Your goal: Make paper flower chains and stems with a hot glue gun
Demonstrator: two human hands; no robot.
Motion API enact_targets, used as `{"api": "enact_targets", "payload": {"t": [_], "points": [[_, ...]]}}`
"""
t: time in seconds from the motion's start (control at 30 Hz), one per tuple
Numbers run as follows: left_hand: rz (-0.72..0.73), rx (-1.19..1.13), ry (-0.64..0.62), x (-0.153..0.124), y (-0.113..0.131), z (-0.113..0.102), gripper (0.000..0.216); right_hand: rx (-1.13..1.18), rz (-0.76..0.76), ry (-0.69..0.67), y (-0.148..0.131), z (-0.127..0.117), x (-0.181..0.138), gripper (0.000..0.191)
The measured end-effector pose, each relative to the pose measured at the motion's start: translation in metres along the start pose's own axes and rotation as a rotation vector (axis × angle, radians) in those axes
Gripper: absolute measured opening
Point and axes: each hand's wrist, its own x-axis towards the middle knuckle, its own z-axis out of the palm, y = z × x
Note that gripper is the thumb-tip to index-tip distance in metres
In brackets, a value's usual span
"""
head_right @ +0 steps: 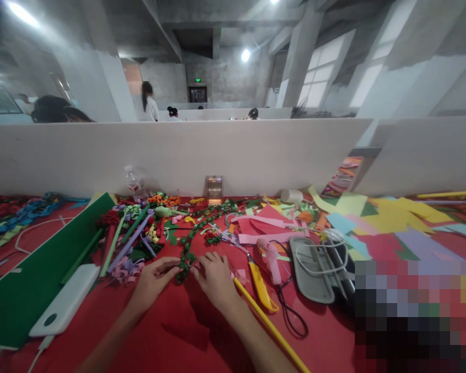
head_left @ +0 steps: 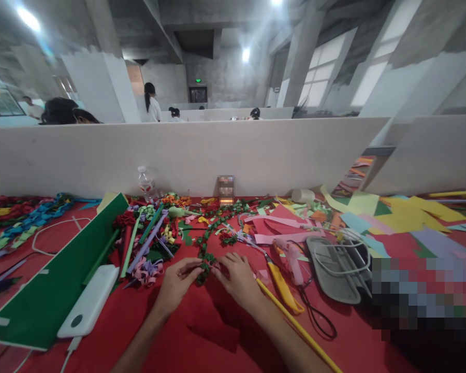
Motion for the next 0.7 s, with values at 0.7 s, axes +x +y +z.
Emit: {"api": "enact_targets", "payload": {"t": [0.7], "points": [[0.022,-0.022,-0.003,-0.002,-0.004,0.007,0.025,0.327,0.136,0.170,0.001,0.013,0.011,0.018]]}}
